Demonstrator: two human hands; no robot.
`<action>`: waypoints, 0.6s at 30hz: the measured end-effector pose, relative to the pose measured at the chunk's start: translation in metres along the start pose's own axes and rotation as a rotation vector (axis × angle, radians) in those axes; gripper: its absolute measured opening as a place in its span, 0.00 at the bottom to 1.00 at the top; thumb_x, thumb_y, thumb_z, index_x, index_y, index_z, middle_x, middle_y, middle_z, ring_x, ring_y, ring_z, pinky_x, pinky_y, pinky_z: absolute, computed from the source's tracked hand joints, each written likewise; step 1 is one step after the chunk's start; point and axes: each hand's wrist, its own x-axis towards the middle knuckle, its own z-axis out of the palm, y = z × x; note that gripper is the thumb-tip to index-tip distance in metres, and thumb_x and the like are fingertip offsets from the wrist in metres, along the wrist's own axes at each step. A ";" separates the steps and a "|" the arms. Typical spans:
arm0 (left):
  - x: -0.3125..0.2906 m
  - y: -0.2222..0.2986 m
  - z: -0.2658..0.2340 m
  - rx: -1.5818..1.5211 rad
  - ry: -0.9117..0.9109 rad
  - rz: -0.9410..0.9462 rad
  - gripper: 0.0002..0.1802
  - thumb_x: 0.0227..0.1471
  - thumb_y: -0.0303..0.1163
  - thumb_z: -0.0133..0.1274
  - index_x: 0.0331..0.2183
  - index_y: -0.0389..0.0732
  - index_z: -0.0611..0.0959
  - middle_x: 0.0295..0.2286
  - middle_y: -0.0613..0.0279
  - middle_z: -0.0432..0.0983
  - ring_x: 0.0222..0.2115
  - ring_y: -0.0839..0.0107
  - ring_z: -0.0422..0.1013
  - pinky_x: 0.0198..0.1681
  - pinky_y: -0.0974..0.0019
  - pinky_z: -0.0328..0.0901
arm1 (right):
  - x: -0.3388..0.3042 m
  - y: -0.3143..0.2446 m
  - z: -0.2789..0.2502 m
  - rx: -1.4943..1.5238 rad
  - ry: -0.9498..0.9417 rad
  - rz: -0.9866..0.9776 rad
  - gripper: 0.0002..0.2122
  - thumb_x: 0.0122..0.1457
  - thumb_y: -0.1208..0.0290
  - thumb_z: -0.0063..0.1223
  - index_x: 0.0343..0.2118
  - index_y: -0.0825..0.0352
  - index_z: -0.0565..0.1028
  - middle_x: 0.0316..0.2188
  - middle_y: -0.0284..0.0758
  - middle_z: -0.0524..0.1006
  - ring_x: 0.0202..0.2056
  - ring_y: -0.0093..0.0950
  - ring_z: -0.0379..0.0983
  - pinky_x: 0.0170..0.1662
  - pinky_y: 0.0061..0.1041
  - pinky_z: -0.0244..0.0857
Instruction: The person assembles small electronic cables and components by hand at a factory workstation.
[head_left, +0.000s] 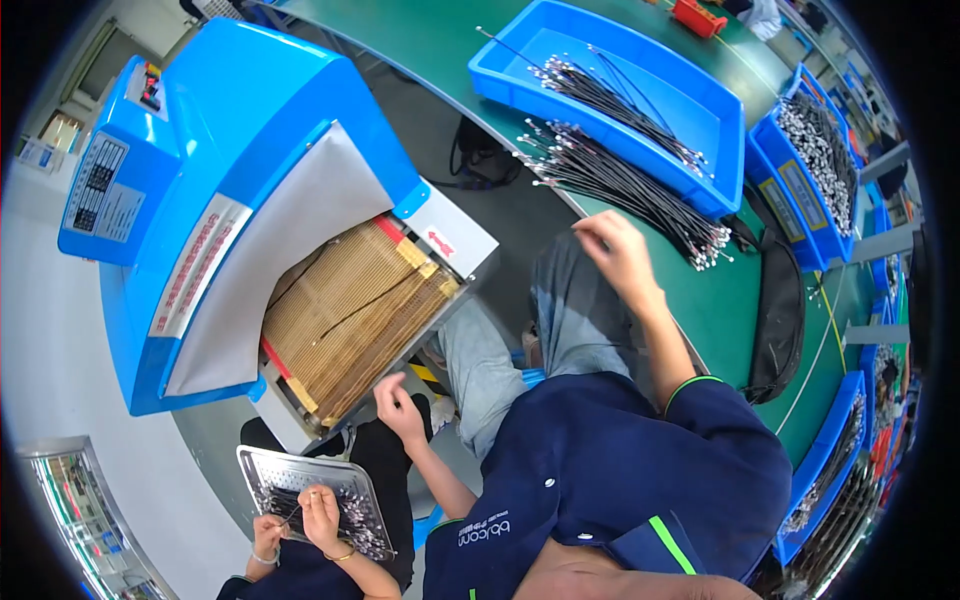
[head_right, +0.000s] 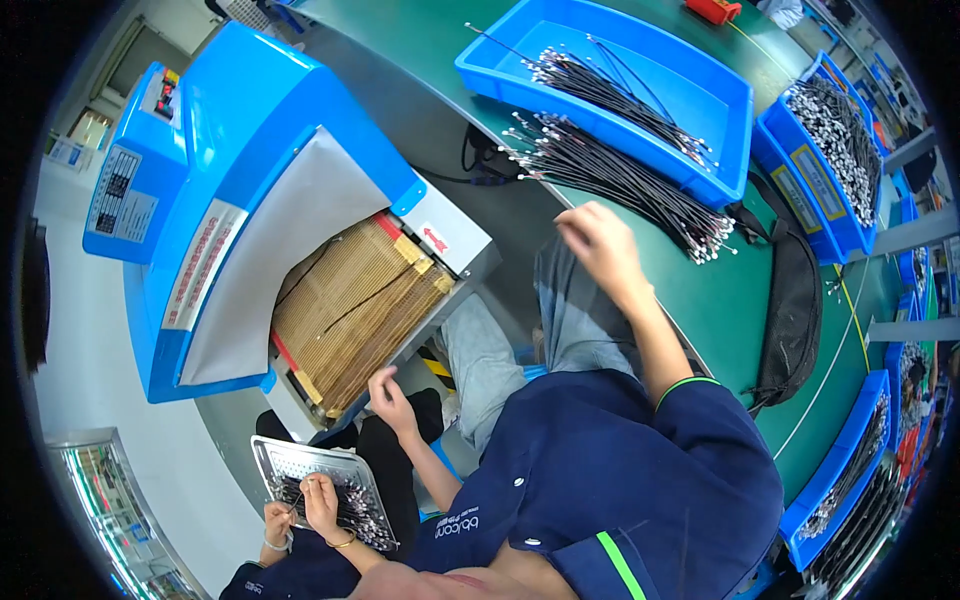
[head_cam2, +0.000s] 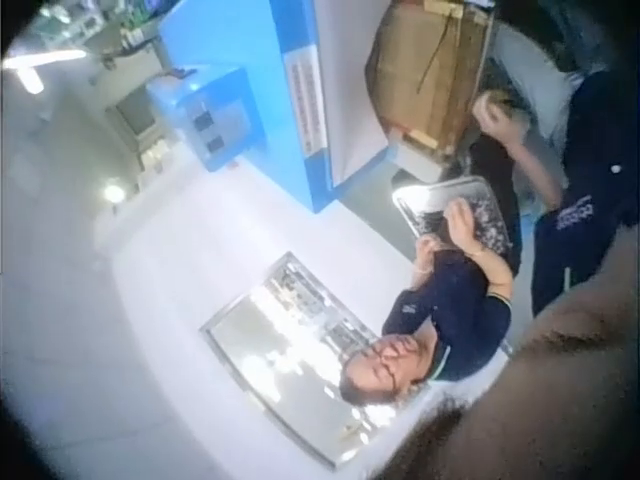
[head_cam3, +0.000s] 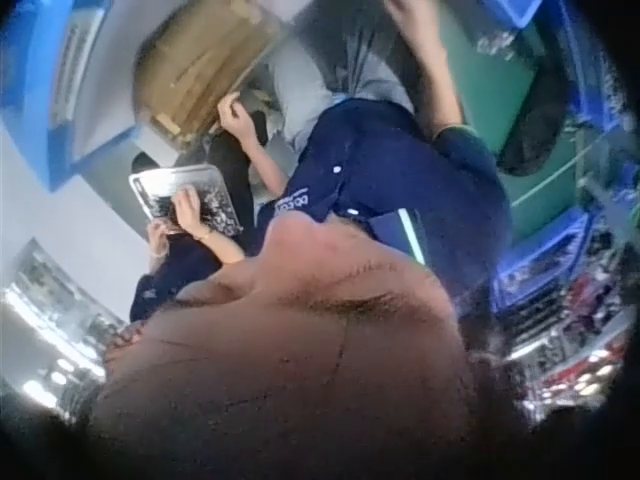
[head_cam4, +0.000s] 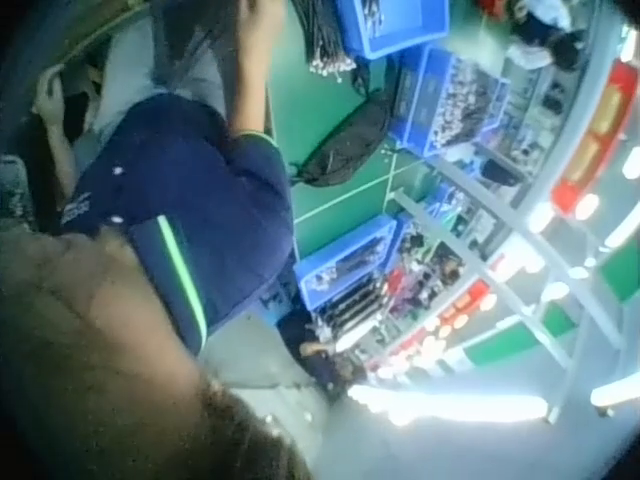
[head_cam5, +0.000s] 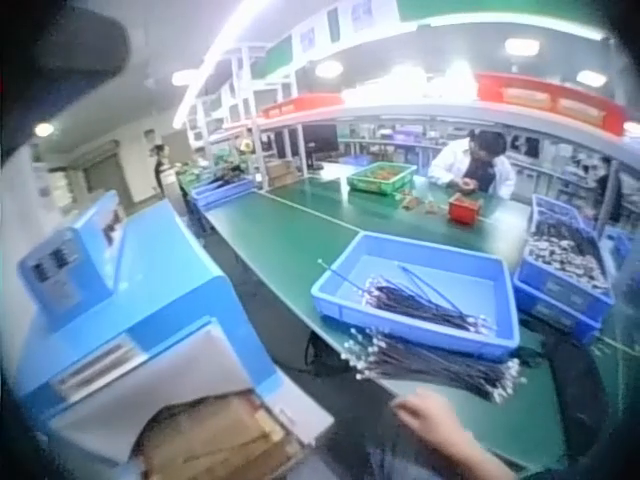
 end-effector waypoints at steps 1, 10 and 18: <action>0.001 0.026 -0.006 -0.069 -0.077 0.063 0.06 0.47 0.17 0.47 0.27 0.35 0.78 0.28 0.56 0.75 0.31 0.62 0.71 0.41 0.63 0.64 | 0.004 0.001 -0.012 -0.021 0.029 0.087 0.05 0.50 0.77 0.55 0.32 0.65 0.75 0.28 0.36 0.73 0.30 0.33 0.72 0.33 0.28 0.67; 0.062 0.017 -0.068 1.349 -0.214 1.362 0.12 0.55 0.28 0.39 0.41 0.39 0.71 0.42 0.61 0.67 0.45 0.67 0.56 0.54 0.61 0.54 | -0.002 0.032 -0.044 -0.381 0.230 0.349 0.10 0.48 0.76 0.58 0.35 0.64 0.73 0.29 0.37 0.73 0.32 0.35 0.73 0.35 0.31 0.66; 0.085 -0.077 -0.089 2.219 -0.338 1.510 0.24 0.60 0.31 0.38 0.57 0.37 0.63 0.60 0.60 0.51 0.63 0.68 0.40 0.63 0.60 0.47 | -0.003 0.005 -0.054 -0.383 0.208 0.342 0.08 0.46 0.75 0.60 0.31 0.65 0.73 0.25 0.37 0.72 0.29 0.36 0.72 0.33 0.33 0.65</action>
